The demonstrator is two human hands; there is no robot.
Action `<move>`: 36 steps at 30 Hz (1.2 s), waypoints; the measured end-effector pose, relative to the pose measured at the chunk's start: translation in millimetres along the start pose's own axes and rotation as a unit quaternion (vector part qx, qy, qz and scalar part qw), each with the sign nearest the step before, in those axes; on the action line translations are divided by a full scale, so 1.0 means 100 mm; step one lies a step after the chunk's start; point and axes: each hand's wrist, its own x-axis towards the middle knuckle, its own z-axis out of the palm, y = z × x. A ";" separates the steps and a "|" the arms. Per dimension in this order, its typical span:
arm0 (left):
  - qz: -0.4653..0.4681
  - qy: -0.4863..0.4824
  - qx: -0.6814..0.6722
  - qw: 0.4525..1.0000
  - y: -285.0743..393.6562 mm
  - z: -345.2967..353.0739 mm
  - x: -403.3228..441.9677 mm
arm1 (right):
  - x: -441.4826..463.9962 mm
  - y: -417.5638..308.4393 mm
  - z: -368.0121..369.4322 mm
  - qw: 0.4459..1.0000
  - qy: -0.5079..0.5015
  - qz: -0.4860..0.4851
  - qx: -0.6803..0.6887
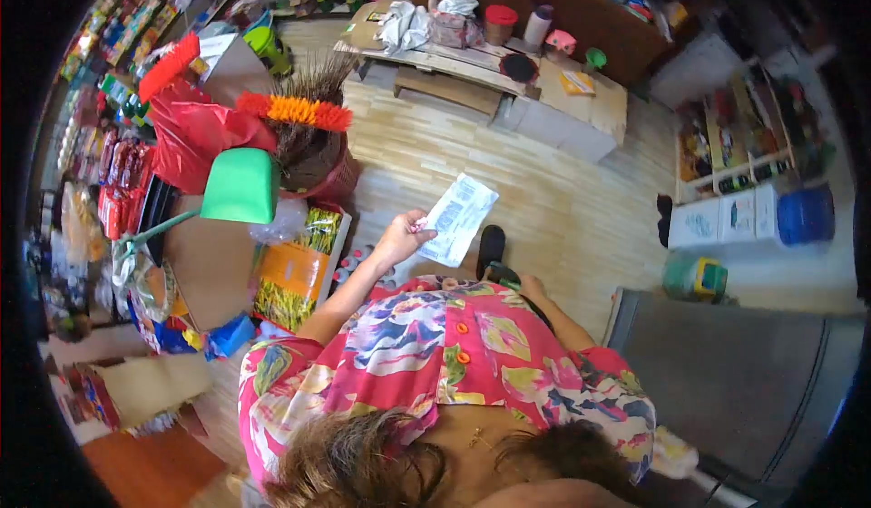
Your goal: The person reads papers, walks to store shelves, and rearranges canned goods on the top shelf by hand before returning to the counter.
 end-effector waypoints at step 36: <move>-0.048 0.490 0.108 0.863 2.04 -3.03 2.97 | 7.39 -3.37 -2.91 0.942 -0.258 -0.174 0.128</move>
